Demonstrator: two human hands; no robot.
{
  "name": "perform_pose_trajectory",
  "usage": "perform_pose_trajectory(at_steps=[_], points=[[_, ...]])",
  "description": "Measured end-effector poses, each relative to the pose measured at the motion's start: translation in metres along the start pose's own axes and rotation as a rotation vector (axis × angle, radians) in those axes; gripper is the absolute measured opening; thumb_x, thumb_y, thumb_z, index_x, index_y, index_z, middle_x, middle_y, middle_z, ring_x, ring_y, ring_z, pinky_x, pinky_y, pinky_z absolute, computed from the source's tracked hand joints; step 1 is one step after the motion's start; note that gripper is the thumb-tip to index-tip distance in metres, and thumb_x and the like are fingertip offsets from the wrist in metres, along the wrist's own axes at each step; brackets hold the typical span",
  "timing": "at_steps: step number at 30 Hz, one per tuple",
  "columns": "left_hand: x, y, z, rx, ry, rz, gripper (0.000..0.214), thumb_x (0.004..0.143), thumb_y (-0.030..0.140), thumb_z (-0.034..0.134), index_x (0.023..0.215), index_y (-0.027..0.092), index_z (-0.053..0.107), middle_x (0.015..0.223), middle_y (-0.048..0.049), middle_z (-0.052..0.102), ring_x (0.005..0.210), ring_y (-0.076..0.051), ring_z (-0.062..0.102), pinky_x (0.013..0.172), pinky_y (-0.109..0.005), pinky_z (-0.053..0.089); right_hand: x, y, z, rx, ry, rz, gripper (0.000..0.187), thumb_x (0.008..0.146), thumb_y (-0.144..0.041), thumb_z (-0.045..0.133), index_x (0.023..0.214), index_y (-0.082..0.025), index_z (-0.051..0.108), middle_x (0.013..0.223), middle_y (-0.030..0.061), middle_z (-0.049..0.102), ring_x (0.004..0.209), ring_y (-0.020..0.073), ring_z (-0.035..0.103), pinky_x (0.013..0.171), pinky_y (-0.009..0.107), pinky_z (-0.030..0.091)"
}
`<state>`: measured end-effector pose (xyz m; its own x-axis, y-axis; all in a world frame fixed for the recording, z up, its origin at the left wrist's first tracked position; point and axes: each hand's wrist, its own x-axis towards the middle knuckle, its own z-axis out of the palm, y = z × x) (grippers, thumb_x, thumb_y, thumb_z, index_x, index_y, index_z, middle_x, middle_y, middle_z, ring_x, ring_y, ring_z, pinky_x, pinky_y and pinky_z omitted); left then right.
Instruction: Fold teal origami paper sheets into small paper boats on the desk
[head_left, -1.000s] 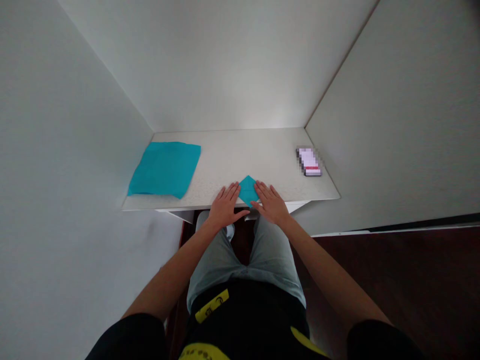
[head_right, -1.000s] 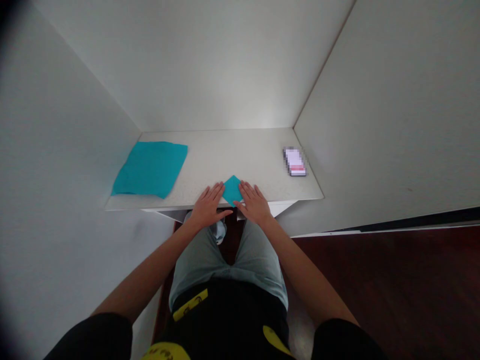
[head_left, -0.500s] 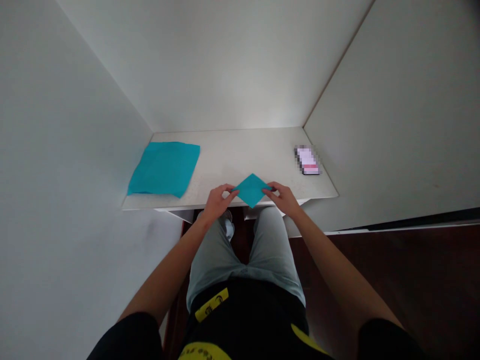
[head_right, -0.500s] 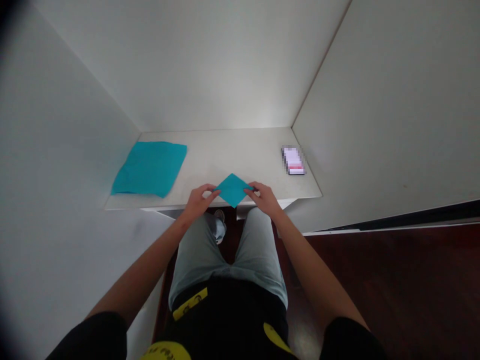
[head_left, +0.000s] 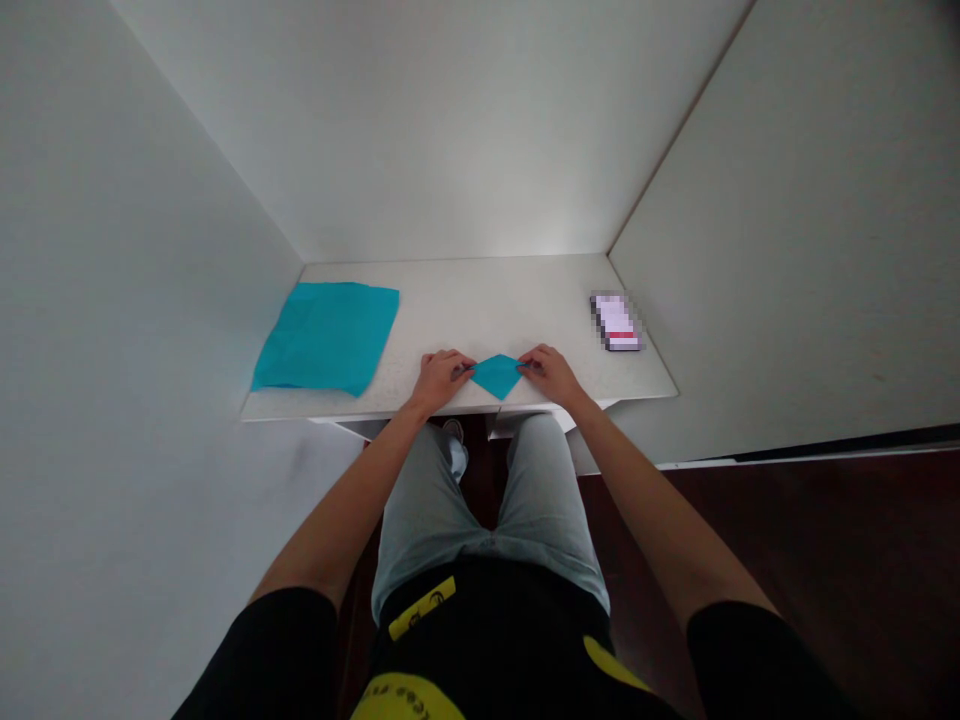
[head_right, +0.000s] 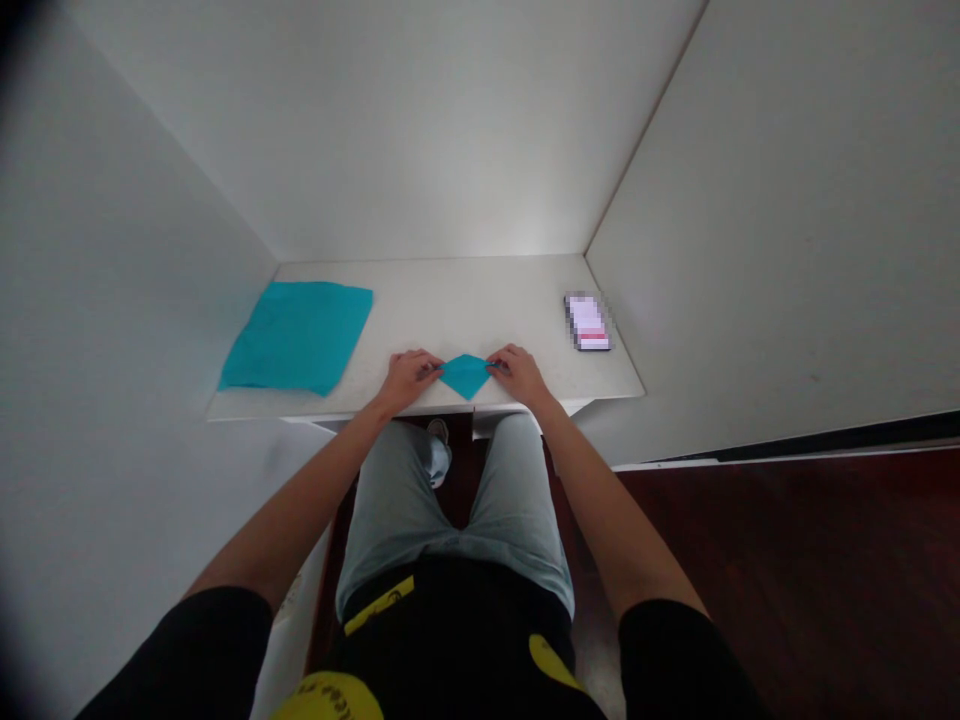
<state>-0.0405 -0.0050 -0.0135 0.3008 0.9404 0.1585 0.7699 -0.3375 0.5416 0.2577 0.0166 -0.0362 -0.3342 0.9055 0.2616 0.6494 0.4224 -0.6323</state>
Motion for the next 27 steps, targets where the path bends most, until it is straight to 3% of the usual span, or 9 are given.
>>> perform_pose_trajectory(at_steps=[7, 11, 14, 17, 22, 27], points=[[-0.02, 0.009, 0.001, 0.13, -0.018, 0.24, 0.039, 0.1, 0.01, 0.059, 0.127, 0.029, 0.08, 0.13, -0.0071, 0.08, 0.122, -0.028, 0.067, 0.109, -0.049, 0.038, -0.008, -0.006, -0.002, 0.001, 0.048, -0.086, 0.025, 0.09, -0.01, 0.061, 0.097, -0.023, 0.081, 0.103, 0.0085, 0.073, 0.101, 0.027, 0.066, 0.095, 0.043, 0.054], [-0.043, 0.02, 0.009, 0.207, 0.006, 0.257, 0.046, 0.101, 0.017, 0.059, 0.144, 0.026, 0.071, 0.147, -0.0117, 0.072, 0.135, -0.032, 0.062, 0.112, -0.05, 0.04, -0.012, -0.02, -0.001, -0.108, 0.115, -0.039, 0.026, 0.095, -0.013, 0.057, 0.088, -0.023, 0.08, 0.103, 0.0094, 0.077, 0.104, 0.0287, 0.068, 0.102, 0.048, 0.051], [-0.057, 0.028, 0.017, 0.227, 0.05, 0.245, 0.054, 0.105, 0.029, 0.056, 0.158, 0.02, 0.059, 0.159, -0.0145, 0.063, 0.143, -0.034, 0.058, 0.118, -0.051, 0.039, -0.019, -0.045, 0.01, -0.164, 0.118, -0.021, 0.035, 0.103, -0.019, 0.051, 0.123, -0.022, 0.079, 0.135, 0.0113, 0.077, 0.128, 0.0303, 0.067, 0.114, 0.051, 0.047], [-0.064, 0.031, 0.021, 0.236, 0.07, 0.237, 0.059, 0.106, 0.034, 0.054, 0.163, 0.018, 0.053, 0.163, -0.015, 0.058, 0.152, -0.034, 0.052, 0.125, -0.051, 0.035, -0.031, -0.072, 0.033, -0.234, -0.014, -0.091, 0.051, 0.111, -0.036, 0.046, 0.158, -0.021, 0.059, 0.167, 0.0126, 0.056, 0.154, 0.0321, 0.051, 0.128, 0.056, 0.037], [-0.063, 0.029, 0.021, 0.24, 0.046, 0.223, 0.061, 0.107, 0.036, 0.053, 0.165, 0.019, 0.05, 0.165, -0.0134, 0.057, 0.155, -0.031, 0.05, 0.13, -0.051, 0.032, -0.048, -0.083, 0.053, -0.28, -0.113, -0.103, 0.071, 0.113, -0.054, 0.041, 0.172, -0.014, 0.039, 0.176, 0.0172, 0.039, 0.165, 0.0322, 0.035, 0.136, 0.056, 0.028], [-0.063, 0.03, 0.019, 0.241, 0.057, 0.228, 0.061, 0.108, 0.042, 0.053, 0.164, 0.019, 0.051, 0.166, -0.0132, 0.056, 0.156, -0.031, 0.05, 0.132, -0.051, 0.031, -0.064, -0.055, 0.025, -0.355, -0.093, -0.064, 0.072, 0.114, -0.054, 0.039, 0.174, -0.014, 0.033, 0.178, 0.0165, 0.036, 0.166, 0.0328, 0.035, 0.137, 0.059, 0.025]])
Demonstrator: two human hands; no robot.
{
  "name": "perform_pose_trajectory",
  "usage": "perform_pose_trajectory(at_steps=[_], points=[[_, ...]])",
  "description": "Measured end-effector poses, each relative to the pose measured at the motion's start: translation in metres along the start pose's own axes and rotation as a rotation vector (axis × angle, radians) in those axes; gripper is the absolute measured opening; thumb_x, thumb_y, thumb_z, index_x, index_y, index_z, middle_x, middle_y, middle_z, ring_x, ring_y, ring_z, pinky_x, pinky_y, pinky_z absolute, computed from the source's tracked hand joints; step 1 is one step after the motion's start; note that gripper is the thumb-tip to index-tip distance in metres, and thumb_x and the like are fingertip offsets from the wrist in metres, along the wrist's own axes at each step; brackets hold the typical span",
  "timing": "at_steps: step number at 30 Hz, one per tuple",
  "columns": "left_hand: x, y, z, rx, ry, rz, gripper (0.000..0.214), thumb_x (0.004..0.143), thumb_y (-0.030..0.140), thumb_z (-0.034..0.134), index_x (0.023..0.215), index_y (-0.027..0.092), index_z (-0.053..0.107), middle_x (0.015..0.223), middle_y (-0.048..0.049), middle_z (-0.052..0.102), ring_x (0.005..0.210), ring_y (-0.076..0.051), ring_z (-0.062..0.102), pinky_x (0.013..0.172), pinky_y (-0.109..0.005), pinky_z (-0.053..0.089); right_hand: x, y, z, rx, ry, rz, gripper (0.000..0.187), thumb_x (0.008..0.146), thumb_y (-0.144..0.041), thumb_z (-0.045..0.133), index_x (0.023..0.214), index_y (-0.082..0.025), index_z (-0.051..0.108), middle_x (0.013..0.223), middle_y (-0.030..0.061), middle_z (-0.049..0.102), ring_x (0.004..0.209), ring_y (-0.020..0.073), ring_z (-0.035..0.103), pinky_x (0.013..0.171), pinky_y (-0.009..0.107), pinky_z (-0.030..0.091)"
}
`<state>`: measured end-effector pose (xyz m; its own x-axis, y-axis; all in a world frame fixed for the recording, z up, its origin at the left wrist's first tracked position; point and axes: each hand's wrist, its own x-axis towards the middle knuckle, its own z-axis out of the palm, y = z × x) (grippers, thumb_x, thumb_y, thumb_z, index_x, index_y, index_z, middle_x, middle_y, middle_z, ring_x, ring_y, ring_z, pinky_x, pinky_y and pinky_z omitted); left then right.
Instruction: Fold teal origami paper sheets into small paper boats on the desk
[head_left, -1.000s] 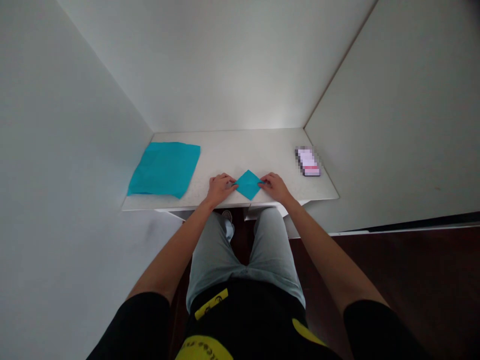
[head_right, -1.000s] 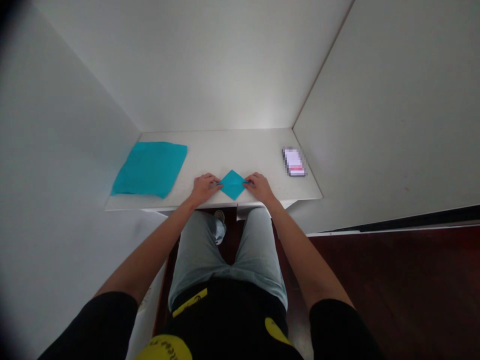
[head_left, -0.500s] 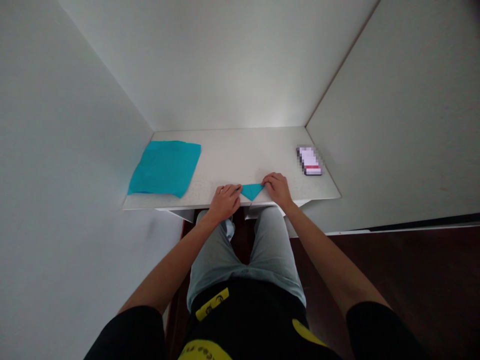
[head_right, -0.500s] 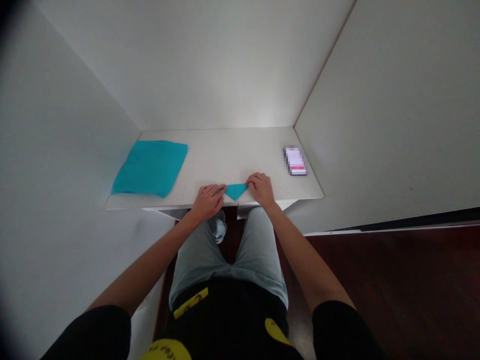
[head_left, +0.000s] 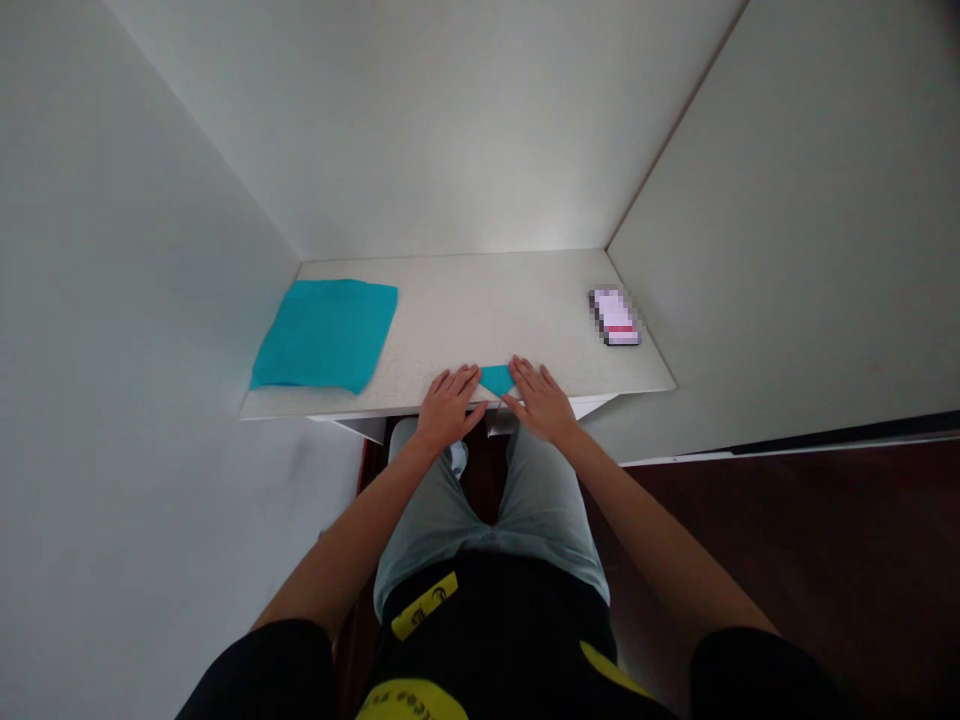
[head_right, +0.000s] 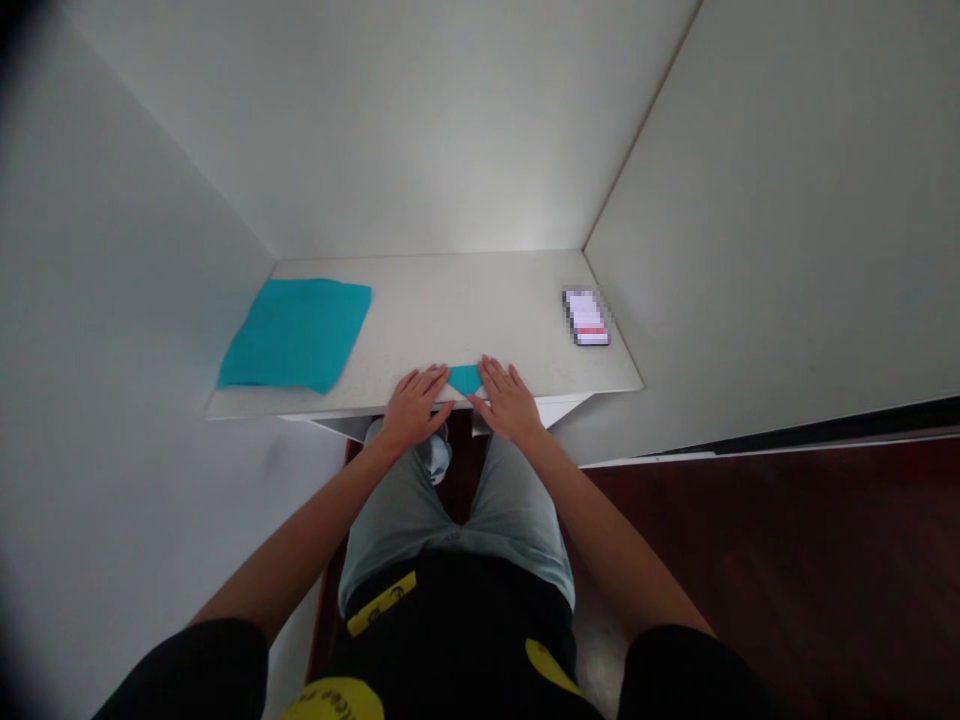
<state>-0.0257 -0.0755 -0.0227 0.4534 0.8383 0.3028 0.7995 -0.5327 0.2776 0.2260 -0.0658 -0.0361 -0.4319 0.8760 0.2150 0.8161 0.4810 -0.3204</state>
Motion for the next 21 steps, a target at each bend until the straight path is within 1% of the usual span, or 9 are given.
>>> perform_pose_trajectory(at_steps=[4, 6, 9, 11, 13, 15, 17, 19, 21], points=[[-0.001, 0.001, 0.001, 0.001, 0.021, -0.008, 0.062, 0.107, 0.045, 0.055, 0.163, 0.02, 0.052, 0.165, -0.0129, 0.058, 0.155, -0.03, 0.052, 0.131, -0.05, 0.033, -0.013, 0.019, -0.014, -0.026, -0.006, 0.012, 0.07, 0.114, -0.054, 0.039, 0.173, -0.018, 0.035, 0.176, 0.0145, 0.041, 0.164, 0.0314, 0.038, 0.136, 0.059, 0.026], [-0.001, 0.001, 0.002, 0.003, 0.038, -0.02, 0.063, 0.106, 0.048, 0.058, 0.163, 0.021, 0.053, 0.164, -0.0128, 0.059, 0.153, -0.03, 0.053, 0.131, -0.05, 0.033, -0.015, 0.021, -0.015, -0.018, 0.004, 0.015, 0.069, 0.113, -0.055, 0.042, 0.171, -0.019, 0.039, 0.174, 0.0138, 0.045, 0.163, 0.0306, 0.041, 0.135, 0.057, 0.027], [0.001, 0.004, 0.003, 0.015, 0.044, -0.046, 0.065, 0.103, 0.053, 0.065, 0.16, 0.024, 0.058, 0.16, -0.0132, 0.062, 0.148, -0.033, 0.056, 0.129, -0.053, 0.034, -0.016, 0.019, -0.014, 0.007, 0.047, 0.024, 0.073, 0.109, -0.06, 0.052, 0.168, -0.019, 0.044, 0.171, 0.015, 0.049, 0.161, 0.0315, 0.043, 0.133, 0.056, 0.028], [0.003, 0.007, 0.003, 0.016, 0.04, -0.068, 0.059, 0.101, 0.055, 0.069, 0.153, 0.027, 0.066, 0.153, -0.0133, 0.066, 0.141, -0.035, 0.06, 0.127, -0.056, 0.035, -0.017, 0.018, -0.012, 0.037, 0.07, 0.023, 0.075, 0.106, -0.063, 0.058, 0.166, -0.019, 0.047, 0.169, 0.016, 0.052, 0.16, 0.0328, 0.043, 0.131, 0.056, 0.03], [0.005, 0.01, 0.002, -0.012, 0.044, -0.086, 0.047, 0.1, 0.051, 0.071, 0.142, 0.03, 0.074, 0.144, -0.0126, 0.071, 0.133, -0.034, 0.063, 0.125, -0.057, 0.037, -0.018, 0.019, -0.012, 0.085, 0.078, 0.015, 0.075, 0.103, -0.064, 0.063, 0.163, -0.021, 0.05, 0.167, 0.0163, 0.055, 0.159, 0.0342, 0.045, 0.129, 0.057, 0.032], [0.008, 0.011, 0.002, -0.085, 0.065, -0.099, 0.033, 0.101, 0.045, 0.071, 0.13, 0.032, 0.08, 0.136, -0.011, 0.073, 0.128, -0.032, 0.064, 0.122, -0.056, 0.04, -0.019, 0.021, -0.014, 0.153, 0.096, 0.023, 0.073, 0.1, -0.064, 0.068, 0.159, -0.023, 0.055, 0.161, 0.0167, 0.06, 0.154, 0.0358, 0.051, 0.126, 0.058, 0.035], [0.013, 0.009, 0.002, -0.202, 0.111, -0.138, 0.024, 0.103, 0.042, 0.069, 0.117, 0.03, 0.084, 0.127, -0.0101, 0.075, 0.121, -0.03, 0.066, 0.115, -0.052, 0.045, -0.018, 0.024, -0.017, 0.242, 0.135, 0.047, 0.071, 0.097, -0.064, 0.072, 0.154, -0.024, 0.059, 0.153, 0.0172, 0.066, 0.146, 0.0368, 0.058, 0.121, 0.058, 0.041], [0.021, 0.003, 0.004, -0.384, 0.16, -0.216, 0.026, 0.104, 0.043, 0.066, 0.104, 0.025, 0.084, 0.113, -0.0094, 0.077, 0.109, -0.027, 0.068, 0.105, -0.046, 0.052, -0.013, 0.026, -0.02, 0.352, 0.189, 0.076, 0.069, 0.095, -0.063, 0.075, 0.15, -0.025, 0.061, 0.144, 0.0169, 0.07, 0.136, 0.0363, 0.064, 0.116, 0.058, 0.047], [0.031, -0.004, 0.008, -0.634, 0.172, -0.312, 0.032, 0.103, 0.049, 0.066, 0.098, 0.022, 0.081, 0.098, -0.0071, 0.076, 0.094, -0.023, 0.069, 0.09, -0.038, 0.057, -0.004, 0.026, -0.022, 0.488, 0.23, 0.107, 0.066, 0.094, -0.061, 0.076, 0.147, -0.025, 0.062, 0.133, 0.0145, 0.074, 0.123, 0.0333, 0.071, 0.11, 0.055, 0.053]])
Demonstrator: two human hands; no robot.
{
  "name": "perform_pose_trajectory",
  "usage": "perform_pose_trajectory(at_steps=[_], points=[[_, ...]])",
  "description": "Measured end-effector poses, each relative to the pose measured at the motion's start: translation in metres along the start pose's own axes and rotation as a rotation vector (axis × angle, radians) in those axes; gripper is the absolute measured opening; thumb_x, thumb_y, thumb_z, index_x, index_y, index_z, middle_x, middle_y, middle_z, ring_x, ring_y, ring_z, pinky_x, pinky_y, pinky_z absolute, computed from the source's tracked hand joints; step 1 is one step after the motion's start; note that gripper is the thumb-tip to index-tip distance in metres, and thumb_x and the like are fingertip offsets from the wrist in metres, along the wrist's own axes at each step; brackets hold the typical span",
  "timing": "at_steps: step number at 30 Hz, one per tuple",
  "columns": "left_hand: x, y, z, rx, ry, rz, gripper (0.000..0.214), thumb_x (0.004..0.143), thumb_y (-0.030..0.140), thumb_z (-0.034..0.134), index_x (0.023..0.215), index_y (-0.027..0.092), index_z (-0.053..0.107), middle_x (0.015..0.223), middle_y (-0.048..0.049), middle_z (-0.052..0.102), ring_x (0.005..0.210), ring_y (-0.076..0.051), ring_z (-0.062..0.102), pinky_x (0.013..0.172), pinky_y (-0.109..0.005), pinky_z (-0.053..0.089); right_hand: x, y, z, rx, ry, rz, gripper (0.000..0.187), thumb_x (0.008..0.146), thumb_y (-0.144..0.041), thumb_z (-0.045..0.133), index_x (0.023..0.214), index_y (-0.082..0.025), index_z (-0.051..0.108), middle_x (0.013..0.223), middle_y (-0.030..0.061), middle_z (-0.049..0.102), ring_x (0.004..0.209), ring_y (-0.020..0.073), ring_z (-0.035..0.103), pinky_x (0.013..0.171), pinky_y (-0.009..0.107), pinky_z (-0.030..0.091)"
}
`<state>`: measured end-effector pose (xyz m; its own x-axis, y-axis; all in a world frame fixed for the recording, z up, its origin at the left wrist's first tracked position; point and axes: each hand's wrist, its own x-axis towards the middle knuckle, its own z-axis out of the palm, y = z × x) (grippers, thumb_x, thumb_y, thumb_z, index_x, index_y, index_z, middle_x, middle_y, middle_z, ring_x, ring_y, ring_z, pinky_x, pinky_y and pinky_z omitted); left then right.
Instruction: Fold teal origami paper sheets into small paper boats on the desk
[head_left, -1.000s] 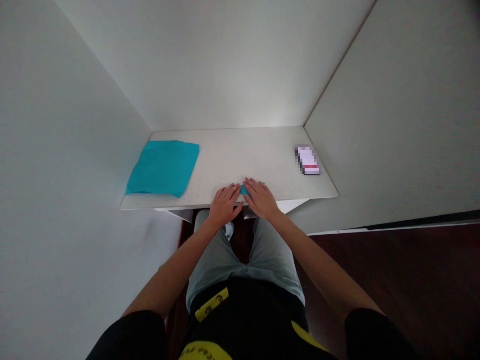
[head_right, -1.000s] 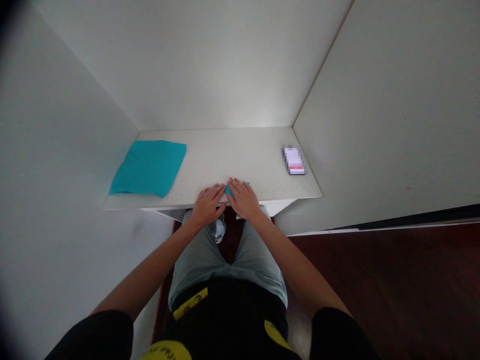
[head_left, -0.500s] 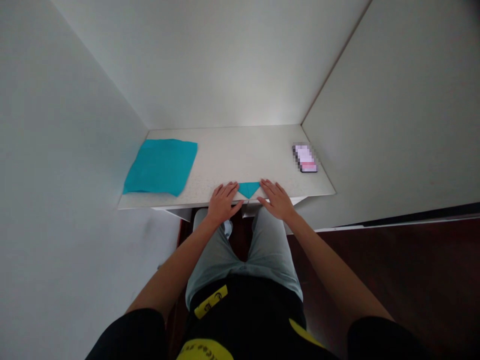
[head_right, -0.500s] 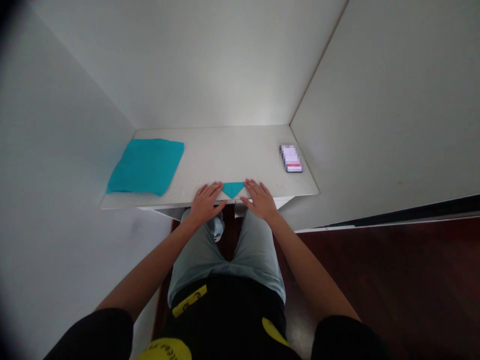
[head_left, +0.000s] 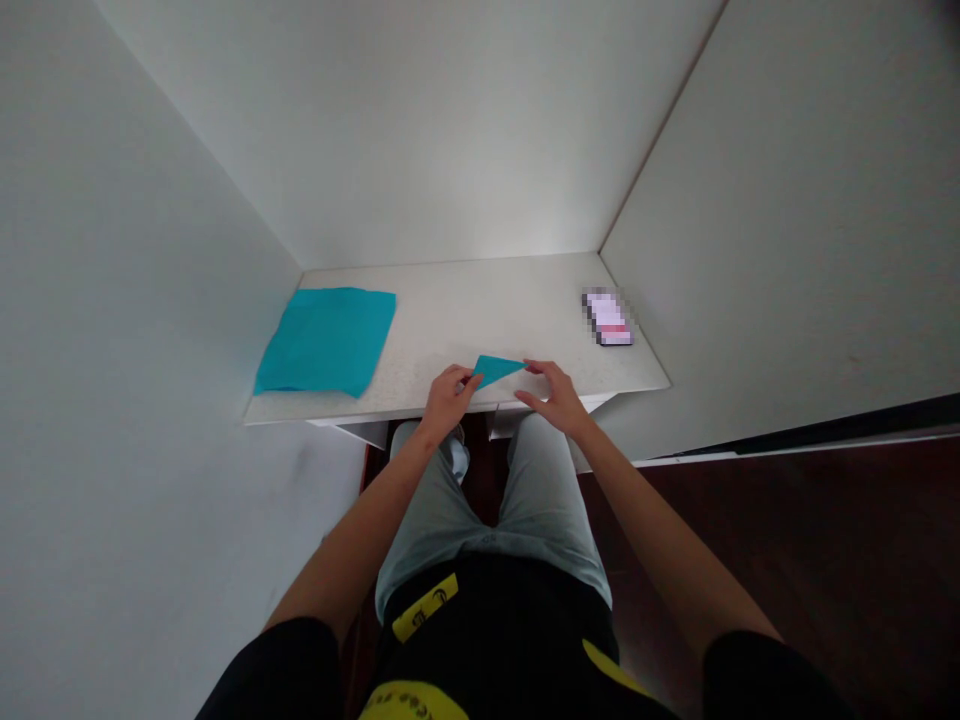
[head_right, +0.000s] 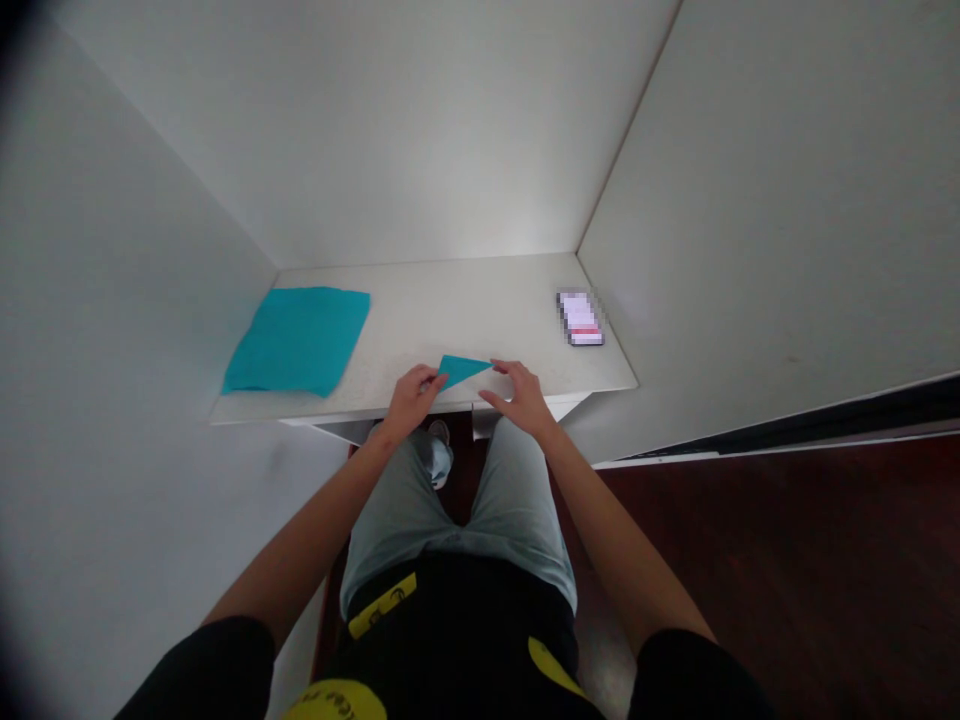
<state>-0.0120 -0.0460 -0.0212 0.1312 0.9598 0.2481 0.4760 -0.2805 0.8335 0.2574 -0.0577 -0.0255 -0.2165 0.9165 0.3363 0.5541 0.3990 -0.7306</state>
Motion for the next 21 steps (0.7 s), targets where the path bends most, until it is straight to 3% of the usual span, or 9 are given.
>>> perform_pose_trajectory(at_steps=[2, 4, 6, 8, 11, 15, 21], points=[[0.013, -0.006, 0.002, -0.242, -0.017, -0.107, 0.036, 0.097, 0.055, 0.073, 0.106, 0.02, 0.077, 0.088, -0.0034, 0.074, 0.081, -0.018, 0.067, 0.075, -0.031, 0.055, 0.013, -0.002, 0.004, 0.146, 0.008, 0.042, 0.064, 0.095, -0.057, 0.076, 0.148, -0.026, 0.06, 0.126, 0.0109, 0.075, 0.108, 0.028, 0.074, 0.104, 0.052, 0.057], [0.023, -0.011, 0.003, -0.413, -0.026, -0.176, 0.052, 0.09, 0.056, 0.082, 0.127, 0.021, 0.071, 0.084, 0.0002, 0.072, 0.071, -0.014, 0.064, 0.066, -0.026, 0.051, 0.027, -0.003, 0.01, 0.287, -0.008, 0.073, 0.068, 0.093, -0.054, 0.077, 0.152, -0.028, 0.056, 0.124, 0.0083, 0.074, 0.096, 0.023, 0.074, 0.098, 0.047, 0.06], [0.029, -0.015, 0.004, -0.501, -0.045, -0.204, 0.074, 0.085, 0.054, 0.087, 0.147, 0.022, 0.06, 0.085, 0.002, 0.071, 0.067, -0.012, 0.063, 0.063, -0.024, 0.049, 0.041, -0.003, 0.018, 0.427, -0.031, 0.092, 0.074, 0.09, -0.052, 0.079, 0.156, -0.029, 0.053, 0.121, 0.0061, 0.073, 0.086, 0.0194, 0.072, 0.088, 0.042, 0.062], [0.031, -0.018, 0.003, -0.527, -0.095, -0.218, 0.083, 0.085, 0.053, 0.087, 0.155, 0.023, 0.054, 0.091, 0.0011, 0.072, 0.067, -0.012, 0.065, 0.062, -0.024, 0.049, 0.052, -0.003, 0.027, 0.56, -0.056, 0.112, 0.074, 0.087, -0.051, 0.081, 0.153, -0.029, 0.055, 0.109, 0.003, 0.073, 0.077, 0.0173, 0.069, 0.079, 0.037, 0.063], [0.032, -0.02, 0.002, -0.515, -0.166, -0.222, 0.069, 0.09, 0.05, 0.084, 0.148, 0.022, 0.06, 0.098, -0.0018, 0.073, 0.072, -0.013, 0.069, 0.064, -0.025, 0.052, 0.059, -0.002, 0.038, 0.678, -0.08, 0.143, 0.065, 0.083, -0.049, 0.083, 0.142, -0.027, 0.065, 0.095, -0.0004, 0.071, 0.074, 0.0171, 0.066, 0.073, 0.034, 0.062], [0.032, -0.021, 0.002, -0.499, -0.158, -0.234, 0.053, 0.093, 0.043, 0.079, 0.139, 0.02, 0.065, 0.093, -0.0022, 0.074, 0.079, -0.014, 0.07, 0.073, -0.026, 0.055, 0.058, -0.001, 0.042, 0.705, -0.073, 0.171, 0.063, 0.082, -0.05, 0.084, 0.138, -0.027, 0.068, 0.097, 0.0012, 0.073, 0.081, 0.0196, 0.067, 0.073, 0.035, 0.064], [0.034, -0.021, 0.002, -0.534, -0.157, -0.24, 0.053, 0.093, 0.046, 0.079, 0.136, 0.019, 0.063, 0.09, -0.0014, 0.074, 0.085, -0.016, 0.071, 0.08, -0.03, 0.057, 0.055, 0.0, 0.04, 0.719, -0.077, 0.174, 0.066, 0.08, -0.05, 0.086, 0.14, -0.028, 0.068, 0.094, 0.0004, 0.071, 0.078, 0.0186, 0.066, 0.073, 0.035, 0.064]])
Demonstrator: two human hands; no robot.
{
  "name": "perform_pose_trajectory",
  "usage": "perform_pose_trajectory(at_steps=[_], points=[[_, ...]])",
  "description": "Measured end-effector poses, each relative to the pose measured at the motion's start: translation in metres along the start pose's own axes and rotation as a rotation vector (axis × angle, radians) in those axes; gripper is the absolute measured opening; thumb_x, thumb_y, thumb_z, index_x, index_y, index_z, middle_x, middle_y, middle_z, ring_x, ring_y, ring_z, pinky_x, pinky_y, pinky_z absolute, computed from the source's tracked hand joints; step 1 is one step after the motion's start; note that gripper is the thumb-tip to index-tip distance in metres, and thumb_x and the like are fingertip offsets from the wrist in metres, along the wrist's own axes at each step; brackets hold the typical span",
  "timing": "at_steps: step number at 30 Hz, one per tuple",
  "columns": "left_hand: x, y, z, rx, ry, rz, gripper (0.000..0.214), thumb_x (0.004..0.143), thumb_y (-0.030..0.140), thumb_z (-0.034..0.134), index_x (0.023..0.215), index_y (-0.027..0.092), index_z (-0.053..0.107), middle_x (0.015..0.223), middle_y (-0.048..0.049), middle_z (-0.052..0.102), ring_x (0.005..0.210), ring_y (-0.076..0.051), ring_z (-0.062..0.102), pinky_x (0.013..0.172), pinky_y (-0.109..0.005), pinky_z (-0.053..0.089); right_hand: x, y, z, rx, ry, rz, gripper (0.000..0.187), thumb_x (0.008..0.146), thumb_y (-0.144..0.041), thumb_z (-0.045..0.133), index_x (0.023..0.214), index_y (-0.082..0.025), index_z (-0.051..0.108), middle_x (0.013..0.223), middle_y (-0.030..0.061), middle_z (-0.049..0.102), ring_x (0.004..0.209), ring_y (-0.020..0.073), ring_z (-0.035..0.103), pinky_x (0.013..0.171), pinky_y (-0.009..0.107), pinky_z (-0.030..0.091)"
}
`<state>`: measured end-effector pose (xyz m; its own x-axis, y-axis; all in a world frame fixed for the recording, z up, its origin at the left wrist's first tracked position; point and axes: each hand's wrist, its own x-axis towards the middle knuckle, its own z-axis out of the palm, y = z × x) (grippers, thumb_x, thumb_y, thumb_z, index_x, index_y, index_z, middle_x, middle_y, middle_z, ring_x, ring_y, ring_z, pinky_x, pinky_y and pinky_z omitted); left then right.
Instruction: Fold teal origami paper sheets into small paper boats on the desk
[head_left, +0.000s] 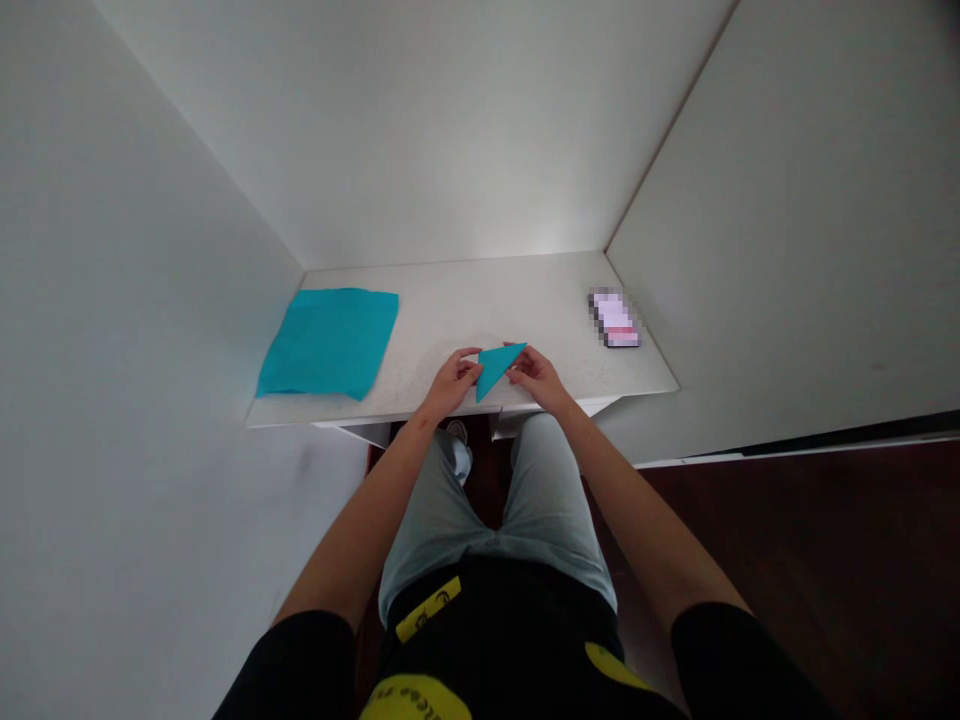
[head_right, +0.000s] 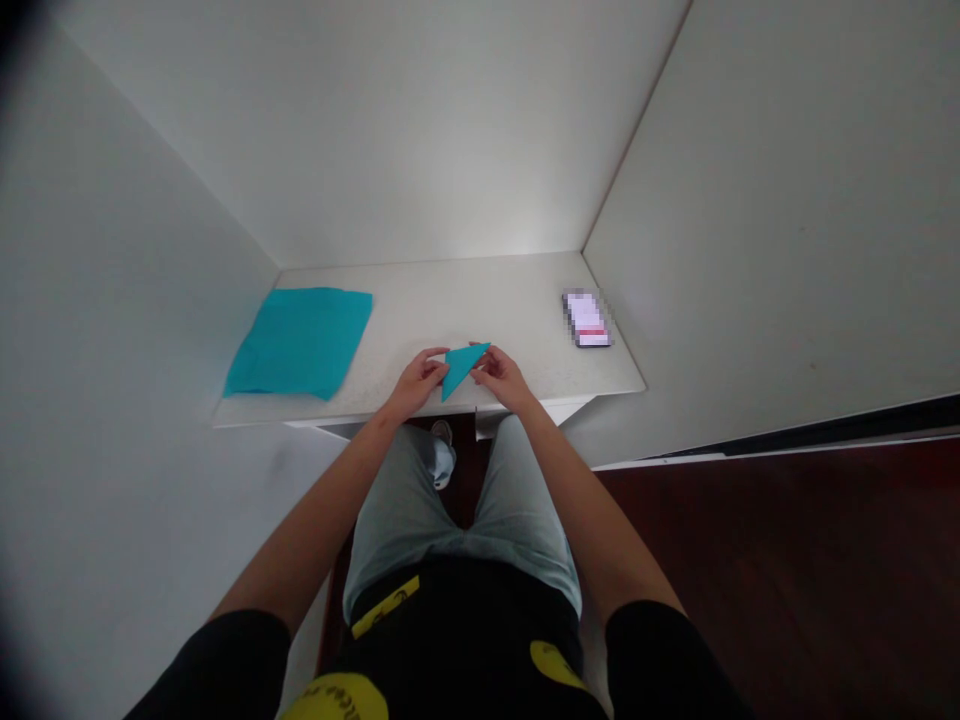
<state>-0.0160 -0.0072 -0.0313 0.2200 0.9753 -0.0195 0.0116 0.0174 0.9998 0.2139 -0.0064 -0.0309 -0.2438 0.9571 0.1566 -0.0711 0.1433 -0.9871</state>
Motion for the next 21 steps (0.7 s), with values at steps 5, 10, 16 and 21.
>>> perform_pose_trajectory(at_steps=[5, 10, 16, 21], points=[[0.002, -0.002, -0.001, -0.037, -0.003, -0.021, 0.054, 0.089, 0.049, 0.083, 0.131, 0.02, 0.062, 0.088, -0.0007, 0.075, 0.085, -0.016, 0.073, 0.082, -0.031, 0.059, 0.002, 0.006, 0.002, -0.044, 0.03, 0.012, 0.065, 0.081, -0.05, 0.082, 0.14, -0.027, 0.066, 0.101, 0.0028, 0.074, 0.086, 0.0216, 0.069, 0.076, 0.037, 0.066], [0.001, -0.004, 0.001, -0.09, 0.008, -0.005, 0.054, 0.086, 0.052, 0.087, 0.122, 0.02, 0.062, 0.088, -0.0001, 0.077, 0.082, -0.016, 0.073, 0.083, -0.032, 0.061, 0.007, 0.016, 0.004, -0.107, 0.093, 0.042, 0.049, 0.081, -0.043, 0.072, 0.127, -0.026, 0.066, 0.105, 0.005, 0.076, 0.094, 0.0249, 0.072, 0.078, 0.039, 0.066], [0.0, -0.004, 0.005, -0.062, -0.025, 0.056, 0.055, 0.082, 0.062, 0.087, 0.11, 0.019, 0.068, 0.096, -0.0048, 0.081, 0.088, -0.02, 0.076, 0.087, -0.038, 0.065, 0.008, 0.016, 0.01, -0.163, 0.128, 0.061, 0.042, 0.082, -0.044, 0.072, 0.119, -0.025, 0.068, 0.109, 0.0067, 0.078, 0.1, 0.0265, 0.073, 0.088, 0.042, 0.064], [-0.002, -0.003, 0.007, -0.033, -0.03, 0.085, 0.052, 0.087, 0.062, 0.082, 0.111, 0.017, 0.074, 0.105, -0.0086, 0.081, 0.088, -0.02, 0.077, 0.088, -0.04, 0.065, 0.004, 0.01, 0.015, -0.308, 0.131, 0.073, 0.051, 0.076, -0.039, 0.078, 0.124, -0.022, 0.071, 0.102, 0.004, 0.081, 0.092, 0.0249, 0.074, 0.089, 0.041, 0.062]])
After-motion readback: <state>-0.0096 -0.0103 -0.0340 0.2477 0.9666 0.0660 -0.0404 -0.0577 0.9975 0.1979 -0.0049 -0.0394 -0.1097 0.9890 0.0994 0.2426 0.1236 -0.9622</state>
